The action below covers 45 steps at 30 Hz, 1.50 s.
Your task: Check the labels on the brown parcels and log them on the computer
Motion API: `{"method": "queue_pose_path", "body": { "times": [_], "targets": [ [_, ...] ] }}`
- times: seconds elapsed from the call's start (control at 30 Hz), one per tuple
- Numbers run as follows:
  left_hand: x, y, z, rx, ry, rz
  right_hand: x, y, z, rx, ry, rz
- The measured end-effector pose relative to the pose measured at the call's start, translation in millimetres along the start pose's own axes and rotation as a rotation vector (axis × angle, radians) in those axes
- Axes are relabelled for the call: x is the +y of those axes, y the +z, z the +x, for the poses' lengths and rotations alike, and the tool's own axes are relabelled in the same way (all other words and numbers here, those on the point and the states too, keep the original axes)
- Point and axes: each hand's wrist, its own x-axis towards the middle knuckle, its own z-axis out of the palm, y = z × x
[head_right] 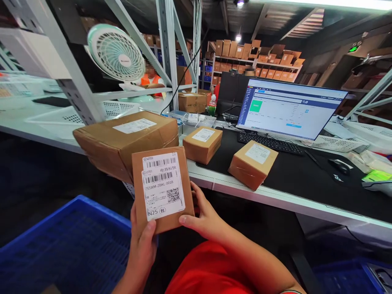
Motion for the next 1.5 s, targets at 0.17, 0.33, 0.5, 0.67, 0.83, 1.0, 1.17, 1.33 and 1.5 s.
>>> {"method": "queue_pose_path", "body": {
  "times": [0.17, 0.33, 0.5, 0.67, 0.83, 1.0, 1.17, 1.33, 1.5],
  "targets": [
    [2.3, 1.0, -2.3, -0.004, 0.014, 0.019, -2.2, -0.4, -2.0, -0.006, -0.009, 0.014],
    [2.9, 1.3, -4.1, 0.003, -0.009, 0.013, -4.5, -0.7, -2.8, 0.009, 0.012, 0.002],
    [0.5, 0.4, -5.0, 0.016, 0.008, 0.026, -5.1, -0.7, -3.1, 0.028, 0.039, -0.028],
    [-0.5, -0.5, -4.0, 0.017, -0.01, 0.049, -3.2, -1.3, -2.5, 0.025, 0.038, -0.023],
    [-0.5, -0.3, -3.1, 0.019, -0.023, 0.021, -0.3, -2.0, -2.5, 0.028, 0.033, -0.024],
    [-1.0, -0.7, -3.9, 0.022, -0.016, 0.028, -0.3, -1.7, -3.4, 0.031, 0.044, -0.015],
    [-2.4, -0.8, -4.0, 0.025, -0.021, 0.023, -0.5, -2.2, -3.0, 0.031, 0.033, -0.03],
    [-2.8, -1.0, -3.2, 0.021, -0.016, 0.028, -1.1, -1.8, -3.3, 0.036, 0.051, -0.015],
    [-2.8, -1.3, -3.5, 0.029, -0.018, 0.032, -3.1, -1.0, -3.7, 0.037, 0.058, -0.019]
  ]
}}
